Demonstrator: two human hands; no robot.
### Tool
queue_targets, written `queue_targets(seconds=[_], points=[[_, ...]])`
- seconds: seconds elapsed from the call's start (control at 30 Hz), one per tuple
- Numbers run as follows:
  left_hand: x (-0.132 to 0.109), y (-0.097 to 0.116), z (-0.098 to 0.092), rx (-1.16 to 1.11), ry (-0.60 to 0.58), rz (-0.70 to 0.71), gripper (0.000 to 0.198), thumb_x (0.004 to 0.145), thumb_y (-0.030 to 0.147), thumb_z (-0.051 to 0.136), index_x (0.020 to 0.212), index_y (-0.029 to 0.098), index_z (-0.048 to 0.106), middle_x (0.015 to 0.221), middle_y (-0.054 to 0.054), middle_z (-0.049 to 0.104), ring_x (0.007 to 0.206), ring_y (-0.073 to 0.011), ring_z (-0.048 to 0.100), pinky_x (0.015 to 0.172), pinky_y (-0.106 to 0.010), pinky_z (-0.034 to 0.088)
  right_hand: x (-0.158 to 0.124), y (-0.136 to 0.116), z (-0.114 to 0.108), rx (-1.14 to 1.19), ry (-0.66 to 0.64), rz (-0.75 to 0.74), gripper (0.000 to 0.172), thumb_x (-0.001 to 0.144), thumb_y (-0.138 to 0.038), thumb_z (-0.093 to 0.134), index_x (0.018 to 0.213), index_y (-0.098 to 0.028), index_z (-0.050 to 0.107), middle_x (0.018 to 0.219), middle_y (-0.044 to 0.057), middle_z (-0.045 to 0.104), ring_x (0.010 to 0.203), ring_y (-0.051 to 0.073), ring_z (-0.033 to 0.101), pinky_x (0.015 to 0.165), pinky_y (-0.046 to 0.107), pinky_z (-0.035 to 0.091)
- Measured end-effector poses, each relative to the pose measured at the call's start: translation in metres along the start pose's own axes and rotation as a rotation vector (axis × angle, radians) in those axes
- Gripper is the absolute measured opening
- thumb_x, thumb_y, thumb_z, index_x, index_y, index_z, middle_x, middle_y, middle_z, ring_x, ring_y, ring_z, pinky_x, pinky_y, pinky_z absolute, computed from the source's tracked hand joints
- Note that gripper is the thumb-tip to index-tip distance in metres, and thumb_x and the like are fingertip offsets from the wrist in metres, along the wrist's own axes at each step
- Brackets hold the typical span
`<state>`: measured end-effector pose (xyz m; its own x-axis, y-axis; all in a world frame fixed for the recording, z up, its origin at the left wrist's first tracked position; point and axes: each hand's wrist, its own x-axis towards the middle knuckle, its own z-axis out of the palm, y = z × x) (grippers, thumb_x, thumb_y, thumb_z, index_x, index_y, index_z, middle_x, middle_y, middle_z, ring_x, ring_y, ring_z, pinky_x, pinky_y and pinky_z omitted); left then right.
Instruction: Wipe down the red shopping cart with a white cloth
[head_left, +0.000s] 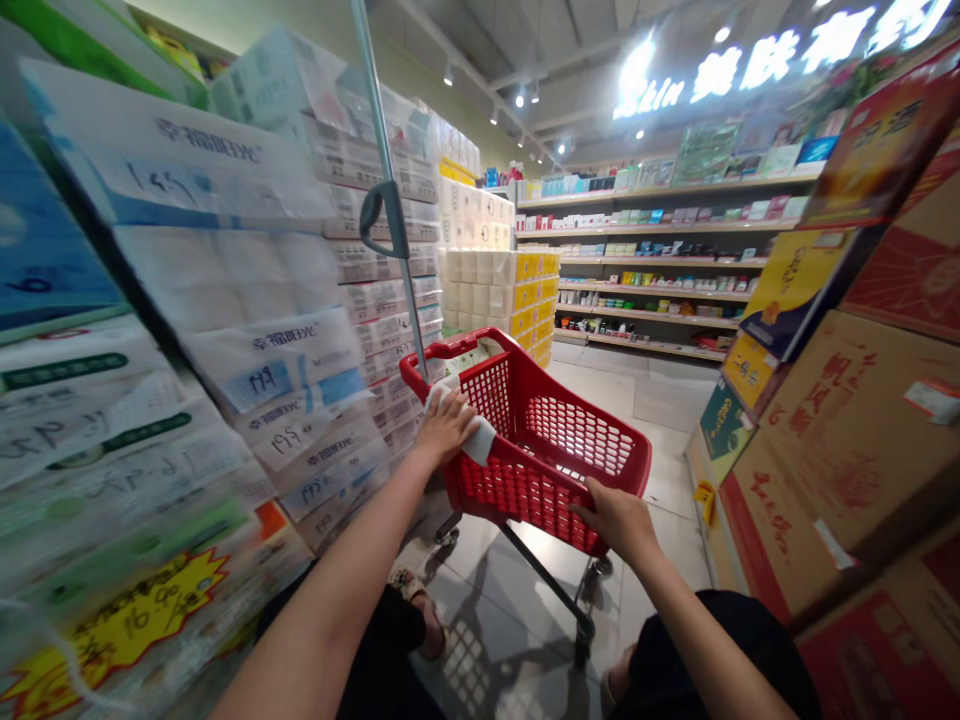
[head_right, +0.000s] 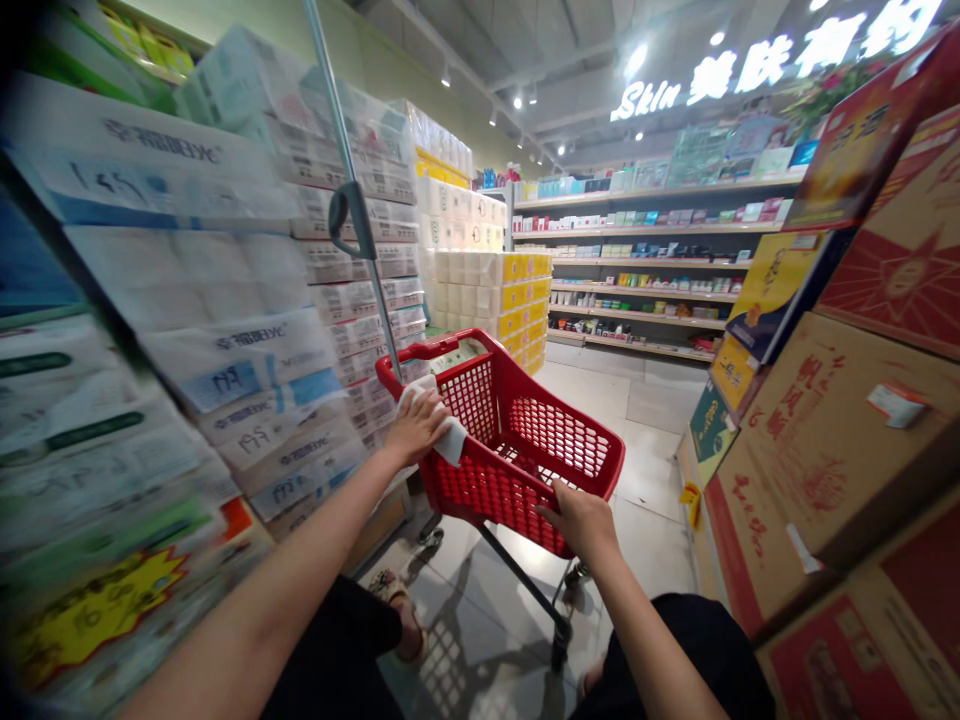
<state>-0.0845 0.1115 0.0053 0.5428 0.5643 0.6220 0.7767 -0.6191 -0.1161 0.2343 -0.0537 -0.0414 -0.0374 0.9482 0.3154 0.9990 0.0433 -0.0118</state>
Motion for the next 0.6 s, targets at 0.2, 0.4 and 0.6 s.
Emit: queue_targets(seconds=[0.2,0.4,0.6], points=[[-0.003,0.040,0.010,0.006,0.039,-0.137,0.028,0.099,0.038,0.035,0.111,0.023,0.057,0.128,-0.006,0.050,0.138,-0.0255,0.025,0.120,-0.054,0.001,-0.006,-0.025,0.002,0.080,0.086,-0.032,0.032,0.091,-0.042,0.049,0.119,-0.026,0.049,0.091,0.002,0.070,0.074,0.018,0.065,0.053,0.025,0.031],[-0.015,0.124,0.013,-0.148,-0.001,-0.129,0.029,0.099,0.035,0.034,0.112,0.025,0.057,0.123,-0.005,0.055,0.137,-0.0226,0.030,0.120,-0.052,0.010,-0.003,-0.042,-0.007,0.203,0.161,-0.044,0.078,0.084,-0.032,0.056,0.150,-0.029,0.016,0.140,0.011,0.048,0.097,0.023,0.064,0.055,0.026,0.045],[-0.019,0.201,0.008,-0.442,0.029,-0.074,0.030,0.092,0.019,0.044,0.120,0.021,0.050,0.124,-0.007,0.055,0.135,-0.0237,0.035,0.118,-0.050,0.020,0.000,-0.039,-0.005,0.431,0.319,-0.147,0.085,0.079,-0.016,0.050,0.152,-0.026,0.008,0.151,0.010,0.033,0.130,0.025,0.043,0.088,0.039,0.053]])
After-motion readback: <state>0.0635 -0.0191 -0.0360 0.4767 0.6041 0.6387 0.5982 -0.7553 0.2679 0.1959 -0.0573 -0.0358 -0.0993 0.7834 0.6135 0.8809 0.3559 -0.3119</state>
